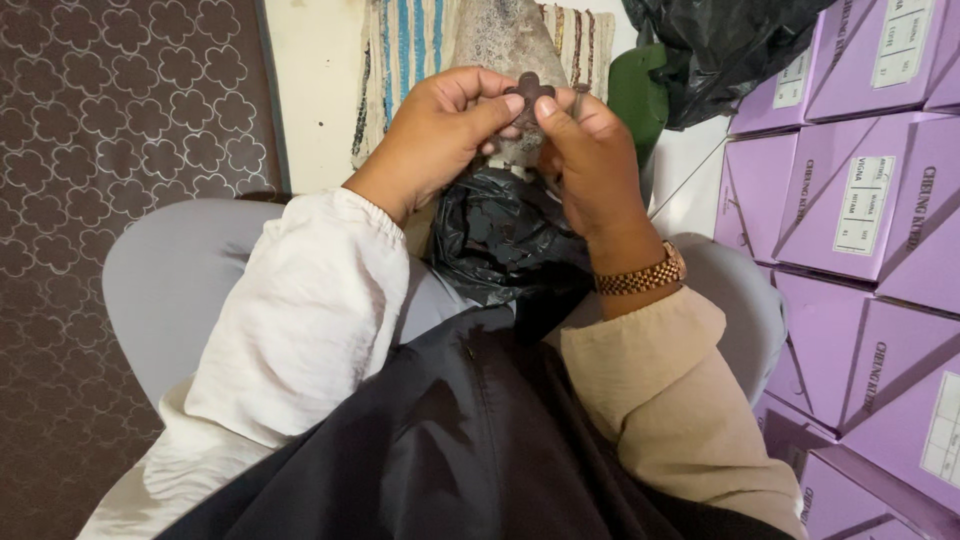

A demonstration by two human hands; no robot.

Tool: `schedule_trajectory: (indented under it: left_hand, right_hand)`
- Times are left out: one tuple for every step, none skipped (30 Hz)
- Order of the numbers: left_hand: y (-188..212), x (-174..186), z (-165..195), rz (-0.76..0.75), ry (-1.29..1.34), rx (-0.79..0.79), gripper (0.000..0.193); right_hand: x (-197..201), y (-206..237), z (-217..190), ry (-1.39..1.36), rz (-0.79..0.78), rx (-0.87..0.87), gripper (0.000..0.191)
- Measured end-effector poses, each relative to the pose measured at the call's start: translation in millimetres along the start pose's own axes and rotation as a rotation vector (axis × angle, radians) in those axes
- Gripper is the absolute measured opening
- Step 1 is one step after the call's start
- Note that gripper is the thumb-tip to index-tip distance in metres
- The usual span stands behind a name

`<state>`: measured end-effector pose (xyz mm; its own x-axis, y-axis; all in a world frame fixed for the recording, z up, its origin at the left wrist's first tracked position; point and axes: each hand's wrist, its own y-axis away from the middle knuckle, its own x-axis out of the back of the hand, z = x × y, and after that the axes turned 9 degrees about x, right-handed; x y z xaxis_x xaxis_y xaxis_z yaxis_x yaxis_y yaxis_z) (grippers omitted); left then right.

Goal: The person repeatedly picks up small dark decorative pieces, places them on a cloth-covered surface, and uses a green handheld tool to press and shape them. The person handles the pieces one at a time, occasionally inspecting them before continuing the shaping process.

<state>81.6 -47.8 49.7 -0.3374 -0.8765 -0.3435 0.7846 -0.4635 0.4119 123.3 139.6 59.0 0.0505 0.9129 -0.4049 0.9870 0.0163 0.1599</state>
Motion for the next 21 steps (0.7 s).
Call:
schedule_trajectory:
  left_hand:
    - [0, -1, 2, 0.013, -0.012, 0.001, 0.014]
    - [1, -1, 4, 0.026, -0.024, 0.003, 0.014]
    - [1, -1, 5, 0.040, -0.035, 0.005, 0.013]
    - [1, -1, 5, 0.031, -0.040, 0.013, 0.013]
    - [1, 0, 6, 0.023, -0.047, 0.021, 0.013]
    - [1, 1, 6, 0.015, -0.054, 0.028, 0.013]
    - [2, 1, 6, -0.018, -0.011, 0.036, 0.014]
    - [2, 2, 6, -0.051, 0.032, 0.046, 0.015]
    - [3, 3, 6, -0.083, 0.076, 0.056, 0.015]
    - [3, 4, 5, -0.119, 0.135, 0.060, 0.015]
    - [4, 4, 5, -0.155, 0.192, 0.064, 0.016]
    - [4, 5, 5, -0.191, 0.249, 0.068, 0.016]
    - [4, 5, 5, -0.202, 0.264, 0.077, 0.016]
    - [4, 5, 5, -0.215, 0.281, 0.086, 0.016]
    - [4, 5, 5, -0.227, 0.297, 0.095, 0.016]
    - [4, 4, 4, -0.188, 0.283, 0.104, 0.016]
    - [3, 4, 4, -0.150, 0.269, 0.113, 0.016]
    - [3, 3, 3, -0.112, 0.255, 0.123, 0.016]
    - [2, 2, 3, -0.092, 0.218, 0.102, 0.016]
    - [1, 1, 2, -0.073, 0.181, 0.081, 0.016]
    - [1, 0, 1, -0.052, 0.145, 0.059, 0.016]
  right_hand:
    - [-1, 0, -1, 0.054, 0.019, 0.002, 0.015]
    - [-2, 0, -1, 0.107, 0.037, 0.004, 0.016]
    - [-3, 0, -2, 0.160, 0.055, 0.005, 0.016]
    - [-4, 0, -2, 0.171, 0.051, 0.042, 0.016]
    - [-6, 0, -3, 0.181, 0.046, 0.079, 0.017]
    - [-7, 0, -3, 0.190, 0.040, 0.117, 0.018]
    - [-7, 0, -4, 0.178, 0.034, 0.102, 0.019]
    - [-7, 0, -5, 0.166, 0.029, 0.087, 0.020]
    - [-6, 1, -6, 0.154, 0.024, 0.070, 0.021]
    - [-5, 1, -6, 0.134, 0.013, 0.050, 0.021]
    - [-4, 1, -6, 0.114, 0.001, 0.031, 0.022]
    - [-2, 0, -6, 0.093, -0.010, 0.012, 0.022]
    - [-1, 0, -5, 0.083, -0.001, -0.002, 0.022]
    - [1, 0, -4, 0.074, 0.010, -0.016, 0.022]
    - [2, -1, -4, 0.065, 0.019, -0.031, 0.023]
    - [3, -1, -3, 0.138, 0.031, 0.051, 0.021]
    - [3, -1, -3, 0.210, 0.042, 0.134, 0.020]
    - [3, -1, -3, 0.282, 0.052, 0.216, 0.019]
    - [3, 0, -4, 0.384, 0.040, 0.314, 0.018]
    - [3, 2, -6, 0.486, 0.027, 0.412, 0.018]
    - [2, 4, -9, 0.587, 0.012, 0.509, 0.018]
